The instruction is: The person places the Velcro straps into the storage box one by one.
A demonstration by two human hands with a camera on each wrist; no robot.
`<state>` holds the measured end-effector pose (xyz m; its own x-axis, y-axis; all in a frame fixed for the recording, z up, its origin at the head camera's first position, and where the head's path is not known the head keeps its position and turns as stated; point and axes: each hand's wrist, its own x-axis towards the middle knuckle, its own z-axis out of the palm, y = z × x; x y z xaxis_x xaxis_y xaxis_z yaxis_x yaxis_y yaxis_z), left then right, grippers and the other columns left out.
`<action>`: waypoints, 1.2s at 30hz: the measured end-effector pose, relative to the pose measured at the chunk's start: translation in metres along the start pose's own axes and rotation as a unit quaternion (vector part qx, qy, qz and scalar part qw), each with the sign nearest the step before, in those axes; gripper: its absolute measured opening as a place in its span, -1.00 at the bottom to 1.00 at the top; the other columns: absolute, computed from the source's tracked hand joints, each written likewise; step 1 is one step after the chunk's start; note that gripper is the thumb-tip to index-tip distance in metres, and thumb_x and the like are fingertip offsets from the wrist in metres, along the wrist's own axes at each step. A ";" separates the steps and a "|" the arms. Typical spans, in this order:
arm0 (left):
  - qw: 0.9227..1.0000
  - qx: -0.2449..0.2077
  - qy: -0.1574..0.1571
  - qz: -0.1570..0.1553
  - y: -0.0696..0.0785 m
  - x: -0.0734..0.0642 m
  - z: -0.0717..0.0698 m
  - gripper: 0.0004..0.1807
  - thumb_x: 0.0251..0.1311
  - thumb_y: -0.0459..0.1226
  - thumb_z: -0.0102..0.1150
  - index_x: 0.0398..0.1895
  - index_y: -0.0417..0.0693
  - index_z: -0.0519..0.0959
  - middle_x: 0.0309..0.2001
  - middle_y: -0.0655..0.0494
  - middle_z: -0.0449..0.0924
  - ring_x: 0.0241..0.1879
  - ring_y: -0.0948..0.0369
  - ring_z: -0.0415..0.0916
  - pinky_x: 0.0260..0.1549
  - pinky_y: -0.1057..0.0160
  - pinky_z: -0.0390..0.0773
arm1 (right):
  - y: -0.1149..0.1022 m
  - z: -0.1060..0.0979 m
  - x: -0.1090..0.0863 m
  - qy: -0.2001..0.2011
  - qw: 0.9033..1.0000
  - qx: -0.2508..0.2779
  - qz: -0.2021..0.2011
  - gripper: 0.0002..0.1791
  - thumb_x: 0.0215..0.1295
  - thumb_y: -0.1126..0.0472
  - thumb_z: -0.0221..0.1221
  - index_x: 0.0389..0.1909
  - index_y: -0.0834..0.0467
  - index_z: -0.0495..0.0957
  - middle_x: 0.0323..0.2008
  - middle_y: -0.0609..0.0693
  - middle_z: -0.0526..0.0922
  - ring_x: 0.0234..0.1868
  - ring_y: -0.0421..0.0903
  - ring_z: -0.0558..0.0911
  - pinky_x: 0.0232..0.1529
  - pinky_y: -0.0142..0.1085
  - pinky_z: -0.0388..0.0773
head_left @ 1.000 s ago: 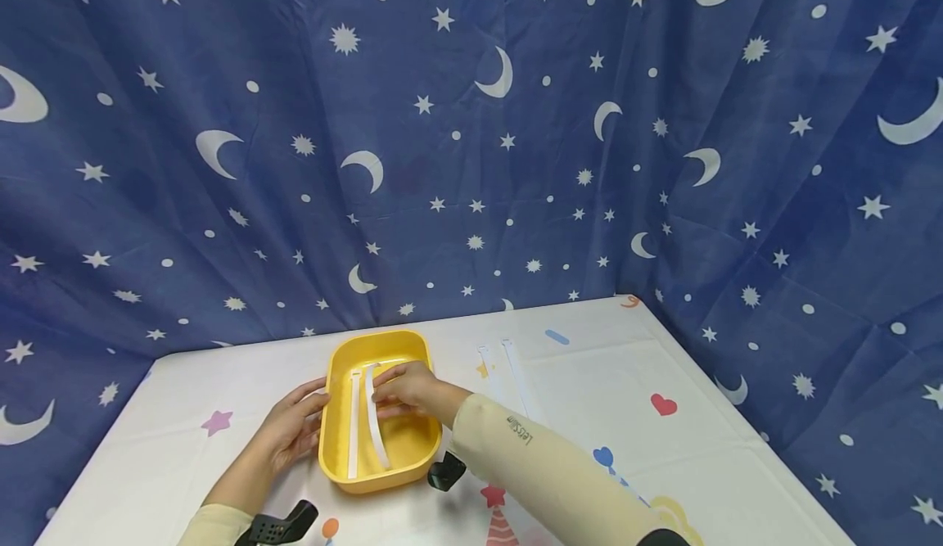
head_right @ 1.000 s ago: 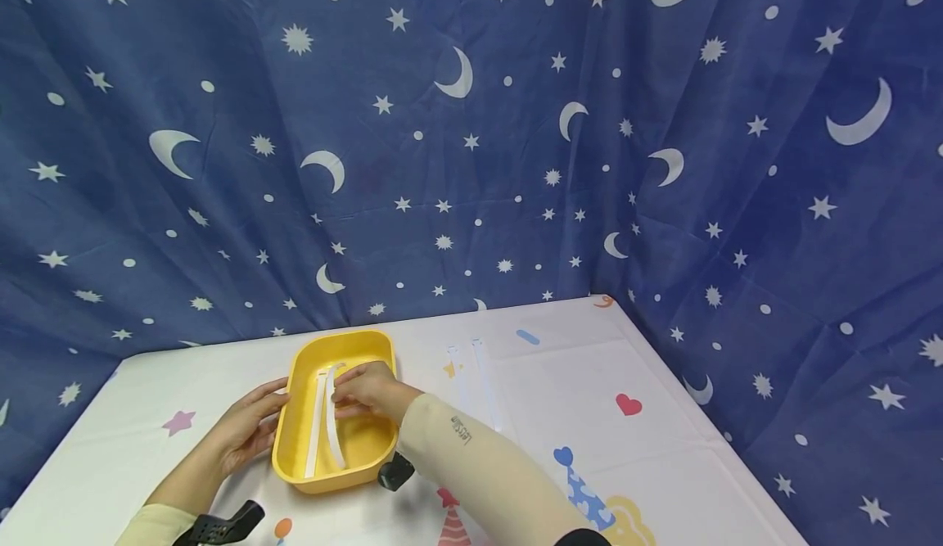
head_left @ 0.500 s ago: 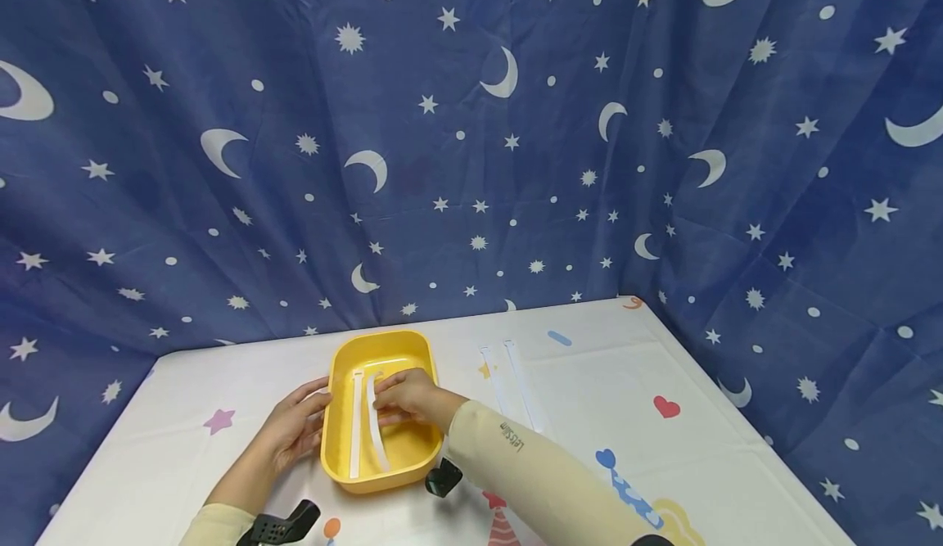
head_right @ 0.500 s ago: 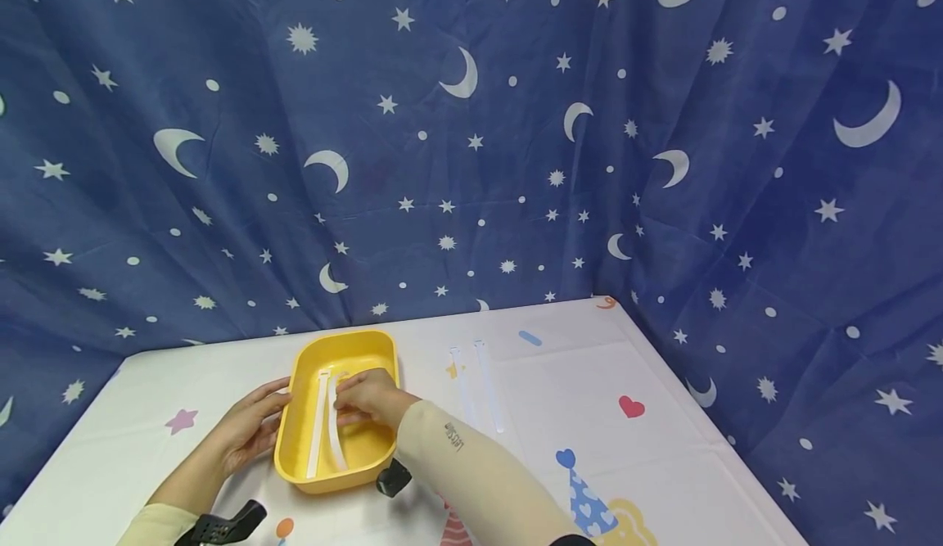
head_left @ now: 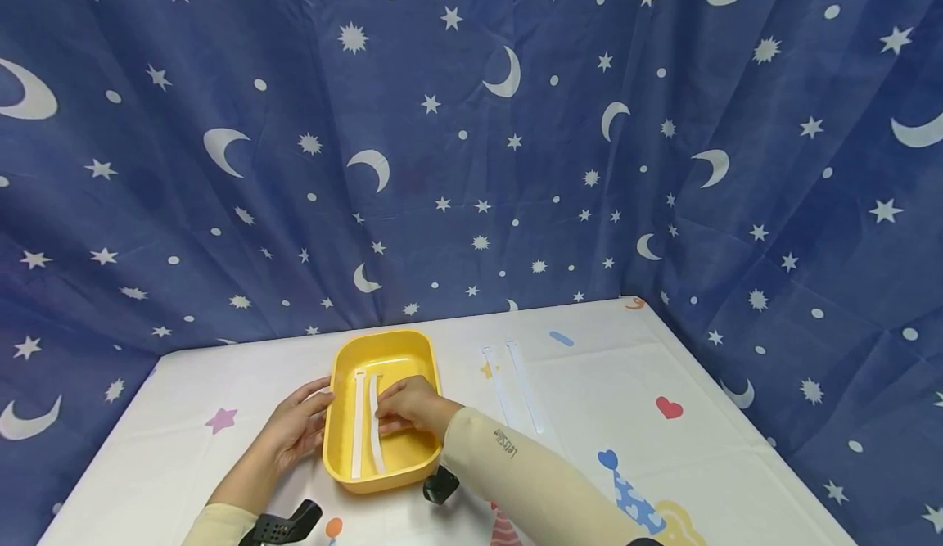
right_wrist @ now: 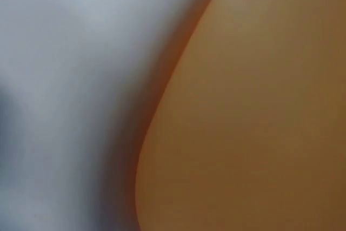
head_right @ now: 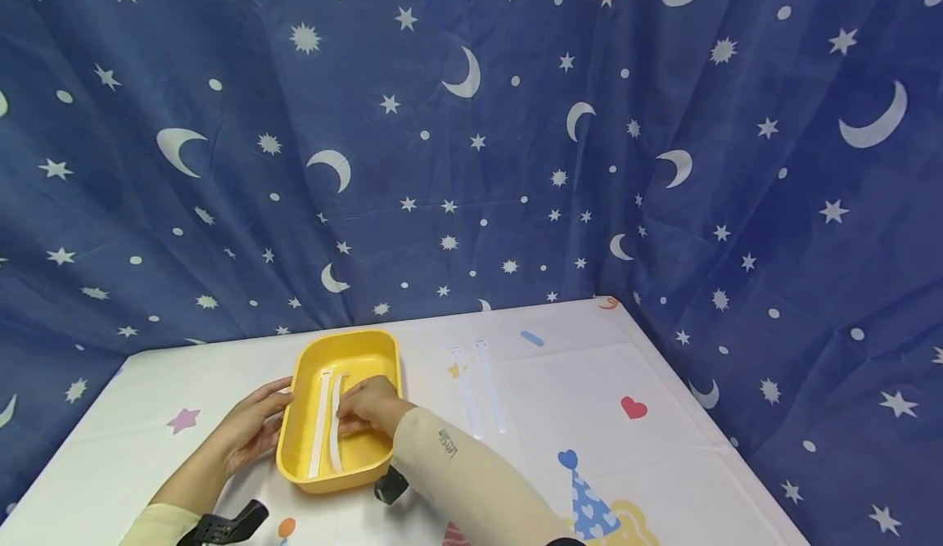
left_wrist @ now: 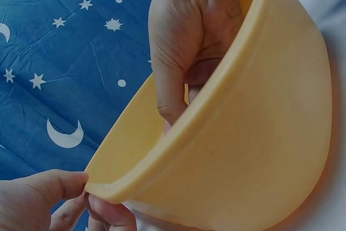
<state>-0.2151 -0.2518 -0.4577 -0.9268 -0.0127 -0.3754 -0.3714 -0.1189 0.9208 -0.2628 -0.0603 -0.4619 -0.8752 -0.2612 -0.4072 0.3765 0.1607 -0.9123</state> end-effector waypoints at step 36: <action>1.000 -0.007 0.001 -0.003 0.000 0.001 0.000 -0.34 0.44 -0.24 -0.01 0.53 -0.07 0.05 -0.14 0.16 0.55 -0.32 0.35 0.59 -0.33 0.38 0.69 | 0.003 0.024 0.007 0.143 0.975 -0.169 -0.033 -0.74 -0.17 0.53 0.42 -0.78 0.23 0.57 -0.85 -0.03 0.51 -0.77 -0.14 0.62 -0.73 -0.40 0.56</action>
<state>-0.2156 -0.2518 -0.4581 -0.9247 -0.0133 -0.3804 -0.3754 -0.1336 0.9172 -0.2606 -0.0846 -0.4689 -0.9613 -0.0132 -0.2750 0.2368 0.4702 -0.8502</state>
